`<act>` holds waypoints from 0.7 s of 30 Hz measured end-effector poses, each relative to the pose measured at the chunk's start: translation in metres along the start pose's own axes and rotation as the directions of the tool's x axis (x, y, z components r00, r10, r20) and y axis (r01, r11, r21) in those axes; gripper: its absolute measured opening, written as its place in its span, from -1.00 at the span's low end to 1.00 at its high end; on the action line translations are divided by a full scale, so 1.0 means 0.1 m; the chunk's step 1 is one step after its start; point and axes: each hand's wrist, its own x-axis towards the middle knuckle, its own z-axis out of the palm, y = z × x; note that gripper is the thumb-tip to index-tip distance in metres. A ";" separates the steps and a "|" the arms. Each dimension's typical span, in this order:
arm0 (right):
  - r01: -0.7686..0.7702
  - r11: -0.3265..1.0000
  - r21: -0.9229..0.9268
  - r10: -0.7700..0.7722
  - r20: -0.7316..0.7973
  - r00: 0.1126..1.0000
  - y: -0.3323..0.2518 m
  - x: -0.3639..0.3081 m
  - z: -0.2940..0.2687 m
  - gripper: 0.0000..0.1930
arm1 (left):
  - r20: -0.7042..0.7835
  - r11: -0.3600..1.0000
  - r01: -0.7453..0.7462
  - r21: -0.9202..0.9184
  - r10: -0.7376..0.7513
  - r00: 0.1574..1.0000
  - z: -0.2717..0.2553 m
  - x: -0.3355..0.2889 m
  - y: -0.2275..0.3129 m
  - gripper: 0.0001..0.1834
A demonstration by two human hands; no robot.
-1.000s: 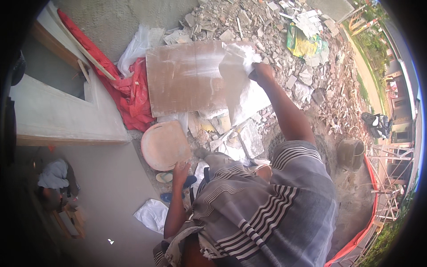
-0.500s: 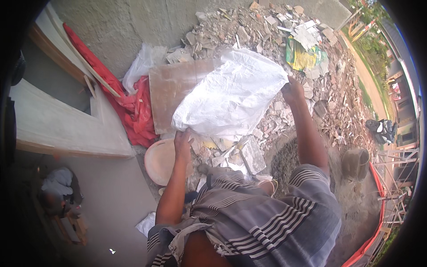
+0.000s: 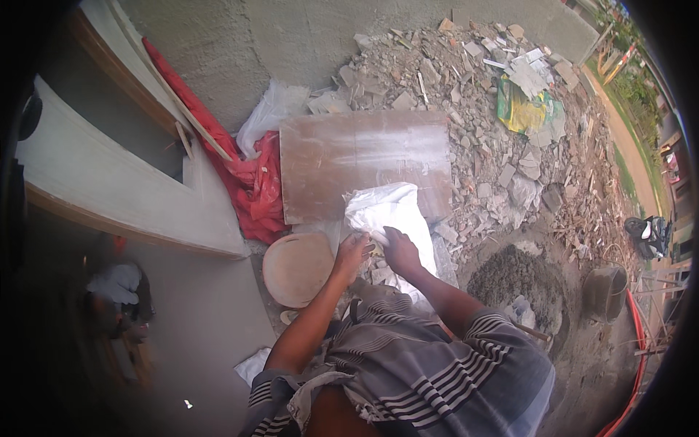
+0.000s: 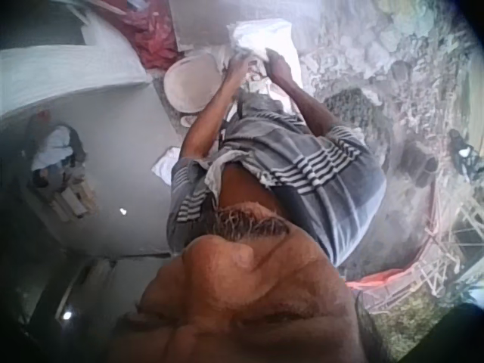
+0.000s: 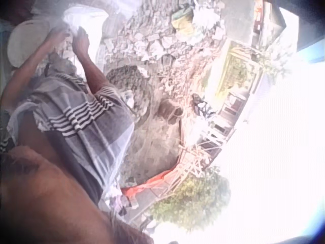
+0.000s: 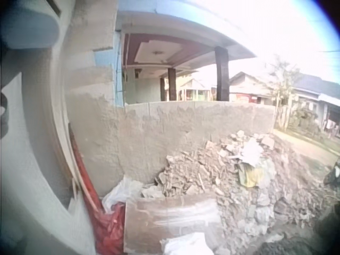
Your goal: The person walks through a construction site carrying a trowel and a tile, then scoops cement into a bucket and adds a white powder from a bag. The person carries the bucket and bag back to the tiling area.
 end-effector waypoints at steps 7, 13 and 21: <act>-0.109 0.989 -0.101 0.085 -0.217 0.972 1.11 0.56 -0.61 -0.69 | -0.251 0.984 0.175 -0.014 -0.173 0.953 -1.40 -0.93 -1.10 -0.45; -0.098 0.960 -0.261 0.035 -0.235 0.971 1.68 0.84 -1.31 -0.66 | -0.745 0.825 0.533 0.186 -0.235 0.624 -2.67 -2.57 -2.87 -0.53; -0.138 0.920 -0.368 0.174 0.065 0.983 1.98 1.04 -1.43 -0.64 | -0.720 0.805 0.408 -0.430 -0.578 0.383 -2.13 -3.75 -3.87 -0.65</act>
